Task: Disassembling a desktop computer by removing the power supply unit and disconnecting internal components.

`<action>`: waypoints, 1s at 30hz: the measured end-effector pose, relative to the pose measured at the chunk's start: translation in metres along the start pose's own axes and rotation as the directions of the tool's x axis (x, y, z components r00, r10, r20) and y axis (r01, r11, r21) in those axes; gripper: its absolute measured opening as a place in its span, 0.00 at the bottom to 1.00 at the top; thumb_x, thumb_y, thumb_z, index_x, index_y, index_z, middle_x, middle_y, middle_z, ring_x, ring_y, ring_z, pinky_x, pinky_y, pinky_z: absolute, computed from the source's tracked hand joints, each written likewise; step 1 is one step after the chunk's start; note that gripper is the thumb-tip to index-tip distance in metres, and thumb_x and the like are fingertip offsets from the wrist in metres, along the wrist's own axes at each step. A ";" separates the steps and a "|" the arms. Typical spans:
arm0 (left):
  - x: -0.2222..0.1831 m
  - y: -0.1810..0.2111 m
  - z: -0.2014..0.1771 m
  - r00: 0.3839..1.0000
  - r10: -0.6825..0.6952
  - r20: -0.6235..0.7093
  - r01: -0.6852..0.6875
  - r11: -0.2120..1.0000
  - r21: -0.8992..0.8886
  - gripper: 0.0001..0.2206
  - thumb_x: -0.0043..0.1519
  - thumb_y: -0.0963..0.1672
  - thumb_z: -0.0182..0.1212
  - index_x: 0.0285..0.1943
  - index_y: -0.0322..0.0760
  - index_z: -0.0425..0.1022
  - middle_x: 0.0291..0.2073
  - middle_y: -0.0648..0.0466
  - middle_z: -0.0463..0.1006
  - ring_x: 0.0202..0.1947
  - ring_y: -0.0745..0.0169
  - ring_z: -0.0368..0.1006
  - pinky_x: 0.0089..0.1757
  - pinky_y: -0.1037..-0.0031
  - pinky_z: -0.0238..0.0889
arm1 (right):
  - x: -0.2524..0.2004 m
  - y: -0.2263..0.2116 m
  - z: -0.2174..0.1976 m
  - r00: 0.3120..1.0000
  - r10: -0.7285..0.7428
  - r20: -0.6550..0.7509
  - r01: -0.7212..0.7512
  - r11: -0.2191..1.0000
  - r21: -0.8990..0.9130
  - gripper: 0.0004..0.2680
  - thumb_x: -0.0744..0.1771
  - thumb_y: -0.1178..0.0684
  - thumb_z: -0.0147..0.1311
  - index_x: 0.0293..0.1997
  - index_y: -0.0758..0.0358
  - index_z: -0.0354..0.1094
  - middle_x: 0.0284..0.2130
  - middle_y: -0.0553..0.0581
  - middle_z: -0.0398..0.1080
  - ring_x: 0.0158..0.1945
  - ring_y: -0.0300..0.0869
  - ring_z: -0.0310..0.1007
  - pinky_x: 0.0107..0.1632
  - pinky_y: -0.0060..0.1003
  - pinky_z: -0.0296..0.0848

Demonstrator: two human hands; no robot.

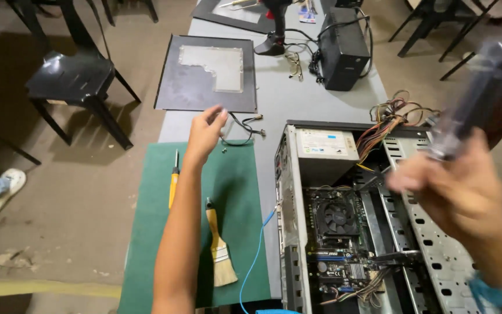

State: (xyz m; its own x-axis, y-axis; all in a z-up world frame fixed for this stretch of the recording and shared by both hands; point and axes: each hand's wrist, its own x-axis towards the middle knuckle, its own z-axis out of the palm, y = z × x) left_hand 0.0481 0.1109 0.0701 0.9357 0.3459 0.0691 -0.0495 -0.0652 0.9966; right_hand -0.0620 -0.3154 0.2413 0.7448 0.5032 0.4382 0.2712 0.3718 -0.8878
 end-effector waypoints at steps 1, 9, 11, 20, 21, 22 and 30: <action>-0.015 0.020 -0.001 1.000 -0.003 0.002 0.003 1.000 -0.013 0.26 0.62 0.50 0.60 0.68 0.34 0.71 0.57 0.51 0.79 0.46 0.69 0.74 0.34 0.75 0.71 | 0.019 0.009 0.016 1.000 0.006 0.002 -0.006 1.000 -0.012 0.17 0.71 0.63 0.46 0.67 0.52 0.54 0.29 0.57 0.71 0.34 0.43 0.75 0.45 0.44 0.79; -0.060 0.061 -0.038 0.868 0.480 0.131 -0.237 0.631 -0.739 0.37 0.67 0.58 0.44 0.84 0.45 0.39 0.67 0.42 0.72 0.59 0.55 0.76 0.53 0.69 0.75 | 0.133 0.139 0.122 0.906 0.237 0.351 0.103 0.680 -0.726 0.16 0.70 0.56 0.48 0.65 0.57 0.48 0.27 0.58 0.79 0.28 0.52 0.80 0.38 0.48 0.76; -0.062 0.054 -0.059 0.901 0.417 0.118 -0.215 0.666 -0.715 0.34 0.69 0.56 0.43 0.83 0.49 0.40 0.67 0.41 0.72 0.60 0.51 0.77 0.53 0.67 0.75 | 0.150 0.177 0.119 0.876 0.328 0.354 0.066 0.644 -0.762 0.15 0.70 0.55 0.47 0.64 0.56 0.50 0.27 0.57 0.79 0.28 0.51 0.79 0.38 0.47 0.76; -0.038 -0.074 -0.089 0.994 0.105 -0.026 -0.105 0.867 -0.488 0.18 0.70 0.43 0.54 0.70 0.37 0.68 0.62 0.42 0.74 0.48 0.50 0.80 0.43 0.61 0.82 | 0.185 0.294 0.120 0.586 0.748 0.311 0.121 0.299 -0.947 0.14 0.72 0.48 0.45 0.64 0.53 0.48 0.27 0.55 0.78 0.31 0.51 0.80 0.40 0.47 0.77; -0.034 -0.082 -0.087 0.993 0.087 -0.080 -0.114 0.876 -0.468 0.18 0.71 0.43 0.53 0.71 0.36 0.67 0.61 0.42 0.74 0.48 0.51 0.79 0.42 0.64 0.82 | 0.186 0.298 0.120 0.574 0.763 0.299 0.164 0.251 -0.954 0.15 0.71 0.48 0.46 0.65 0.54 0.47 0.27 0.56 0.78 0.33 0.56 0.80 0.42 0.51 0.78; -0.037 -0.084 -0.085 0.993 0.087 -0.082 -0.115 0.877 -0.467 0.18 0.71 0.43 0.53 0.71 0.36 0.67 0.61 0.42 0.74 0.48 0.51 0.79 0.42 0.64 0.82 | 0.187 0.295 0.123 0.573 0.762 0.301 0.165 0.252 -0.953 0.15 0.71 0.48 0.46 0.65 0.54 0.47 0.27 0.56 0.78 0.33 0.56 0.80 0.42 0.51 0.78; -0.053 -0.092 -0.074 0.981 0.102 -0.167 -0.162 0.901 -0.402 0.16 0.71 0.44 0.53 0.66 0.32 0.72 0.56 0.39 0.78 0.51 0.52 0.78 0.42 0.66 0.79 | 0.179 0.299 0.123 0.560 0.753 0.345 0.208 0.275 -0.939 0.13 0.73 0.50 0.43 0.64 0.58 0.51 0.22 0.59 0.74 0.23 0.49 0.76 0.30 0.40 0.77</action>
State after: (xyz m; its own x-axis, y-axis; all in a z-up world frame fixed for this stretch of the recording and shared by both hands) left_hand -0.0231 0.1680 -0.0215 0.8542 0.4892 0.1765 -0.3366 0.2614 0.9046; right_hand 0.0772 -0.0180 0.0719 0.4112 0.8308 -0.3750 0.8015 -0.5255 -0.2853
